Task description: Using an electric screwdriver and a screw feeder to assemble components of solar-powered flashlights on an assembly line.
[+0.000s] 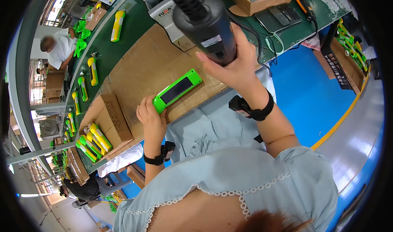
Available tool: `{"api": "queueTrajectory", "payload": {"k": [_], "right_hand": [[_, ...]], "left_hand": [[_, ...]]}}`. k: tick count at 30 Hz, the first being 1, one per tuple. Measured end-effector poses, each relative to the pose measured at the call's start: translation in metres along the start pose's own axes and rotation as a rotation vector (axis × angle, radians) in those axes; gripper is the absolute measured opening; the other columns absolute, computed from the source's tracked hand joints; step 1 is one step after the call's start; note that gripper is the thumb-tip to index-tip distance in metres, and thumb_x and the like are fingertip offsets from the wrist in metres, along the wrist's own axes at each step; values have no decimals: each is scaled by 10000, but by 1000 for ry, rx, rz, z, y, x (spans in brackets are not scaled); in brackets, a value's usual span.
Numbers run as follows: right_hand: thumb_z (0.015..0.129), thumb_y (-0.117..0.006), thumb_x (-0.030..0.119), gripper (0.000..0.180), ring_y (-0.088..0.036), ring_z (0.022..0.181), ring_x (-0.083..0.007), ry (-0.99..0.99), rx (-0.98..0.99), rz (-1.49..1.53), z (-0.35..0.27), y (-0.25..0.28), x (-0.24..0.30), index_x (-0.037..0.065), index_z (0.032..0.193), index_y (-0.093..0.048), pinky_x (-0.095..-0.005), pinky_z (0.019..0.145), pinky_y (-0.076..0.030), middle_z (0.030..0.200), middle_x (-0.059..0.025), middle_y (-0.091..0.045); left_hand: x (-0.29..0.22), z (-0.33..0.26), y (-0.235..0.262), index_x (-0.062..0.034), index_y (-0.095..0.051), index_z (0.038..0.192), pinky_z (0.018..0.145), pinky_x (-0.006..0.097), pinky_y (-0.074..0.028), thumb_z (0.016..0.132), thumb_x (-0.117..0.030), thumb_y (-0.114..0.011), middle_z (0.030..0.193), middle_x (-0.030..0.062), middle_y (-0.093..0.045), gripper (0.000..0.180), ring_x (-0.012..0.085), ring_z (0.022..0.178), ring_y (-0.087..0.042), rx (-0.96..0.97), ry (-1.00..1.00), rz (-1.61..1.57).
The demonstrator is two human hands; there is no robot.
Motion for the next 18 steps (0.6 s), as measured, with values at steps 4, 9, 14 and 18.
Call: {"api": "queueTrajectory", "payload": {"k": [4,9,14,18], "right_hand": [[626,-819,98,677,-624,745,-108,5,18,12,0,-3,4,-61,1201,-499,-217,679,-493,911,-92,-663],[591,-831,129,686,-643,799,-169,-10,33,-54,1,2,-4,-55,1178,-527,-254,724,-494,946,-117,-652],[650,-735,53,538,-591,925,-210,90,174,-198,4,10,-6,-12,1141,-525,-315,854,-448,983,-108,-606],[742,-653,5,533,-542,947,-137,87,226,-181,-3,15,-11,38,1227,-434,-298,895,-408,963,-45,-574]], "left_hand": [[3,1,-1,-42,-437,1248,1031,524,-266,768,-42,-665,1228,136,-496,531,316,1157,-450,33,20,5],[2,5,0,-44,-439,1248,1035,517,-263,763,-50,-673,1225,130,-506,539,309,1155,-457,50,26,-1],[-4,13,13,-40,-446,1253,1013,505,-283,750,-105,-702,1167,151,-516,568,321,1109,-469,53,48,95],[3,35,5,-15,-475,1211,887,476,-357,729,-234,-738,1061,179,-531,591,349,1010,-493,71,211,165]]}}
Point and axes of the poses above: each hand's wrist, its own z-axis towards the middle knuckle, its own y-axis out of the back of the hand, x = y × z, the point moved 2 cm from there along z, towards the middle knuckle
